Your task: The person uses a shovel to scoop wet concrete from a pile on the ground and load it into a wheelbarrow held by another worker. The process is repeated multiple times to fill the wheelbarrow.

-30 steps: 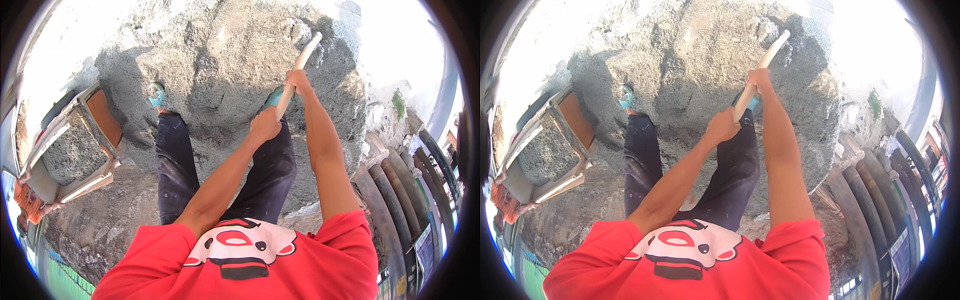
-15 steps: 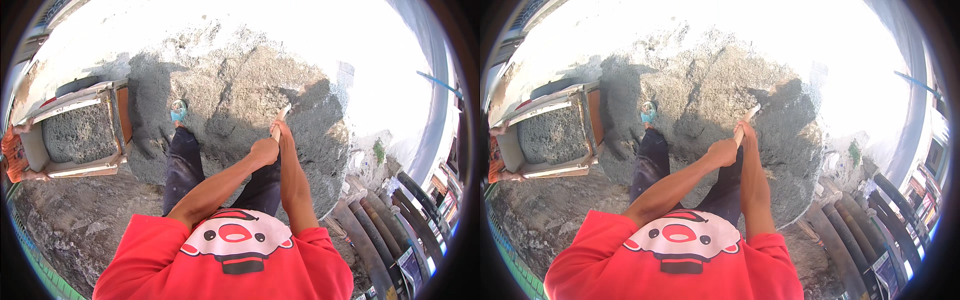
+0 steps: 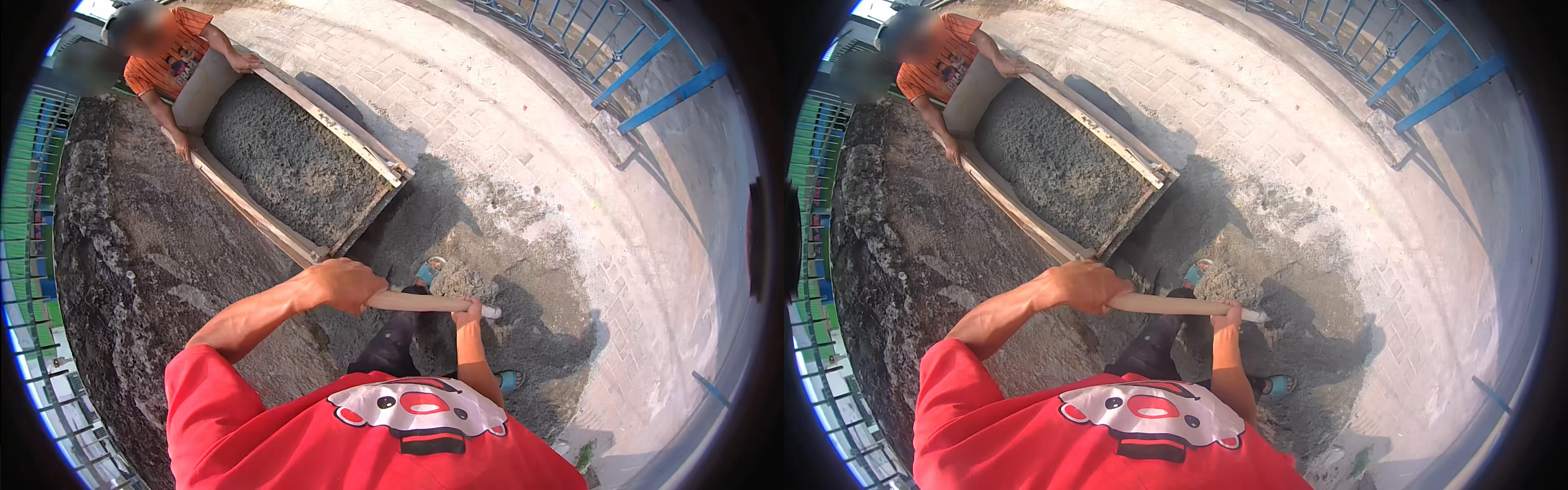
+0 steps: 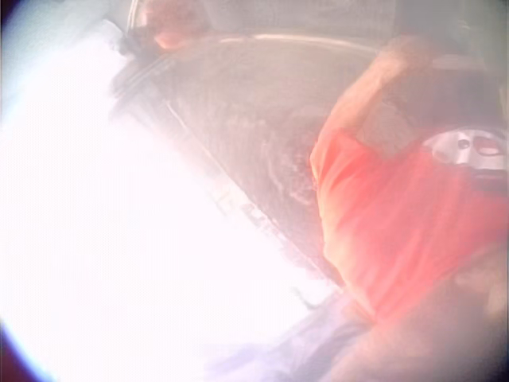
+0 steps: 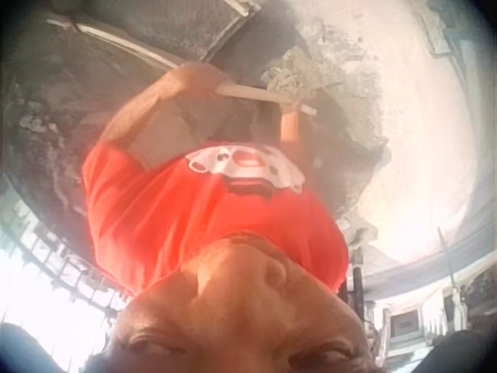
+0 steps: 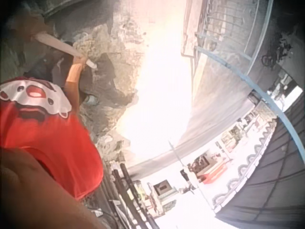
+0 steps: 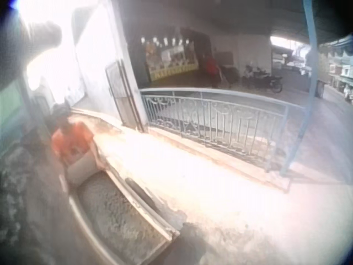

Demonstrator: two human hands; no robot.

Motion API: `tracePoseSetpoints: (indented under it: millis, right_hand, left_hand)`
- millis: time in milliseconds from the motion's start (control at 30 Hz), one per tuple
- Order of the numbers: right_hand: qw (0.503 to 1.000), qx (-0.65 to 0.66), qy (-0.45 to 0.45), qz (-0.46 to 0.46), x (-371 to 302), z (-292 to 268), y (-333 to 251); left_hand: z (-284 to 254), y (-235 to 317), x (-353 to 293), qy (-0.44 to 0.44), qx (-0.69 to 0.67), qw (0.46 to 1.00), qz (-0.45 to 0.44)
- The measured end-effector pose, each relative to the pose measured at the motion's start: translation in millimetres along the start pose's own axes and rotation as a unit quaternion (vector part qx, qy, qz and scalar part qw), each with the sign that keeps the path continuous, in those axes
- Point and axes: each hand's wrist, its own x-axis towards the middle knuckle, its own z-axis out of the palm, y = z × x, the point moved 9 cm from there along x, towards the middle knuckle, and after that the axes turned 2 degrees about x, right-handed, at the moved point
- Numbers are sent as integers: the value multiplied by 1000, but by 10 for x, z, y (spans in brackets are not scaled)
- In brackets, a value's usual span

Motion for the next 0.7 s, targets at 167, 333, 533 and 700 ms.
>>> tracePoseSetpoints:
  millis: [167,333,533,700]
  right_hand:
    - [951,-36,-170,256,-2094,2356,3054]
    - [884,-67,-303,351,-3446,3318,4456]
    - [932,-194,-215,219,-2575,2560,3047]
    - [977,-210,28,-14,-1048,1210,414]
  left_hand:
    - [-1222,-1703,-2746,339,210,852,-340]
    - [-1621,-2319,-4325,480,347,673,-444]
    - [-149,-3071,-3056,401,119,799,-433]
    - [1627,-2119,-274,161,-205,931,-254]
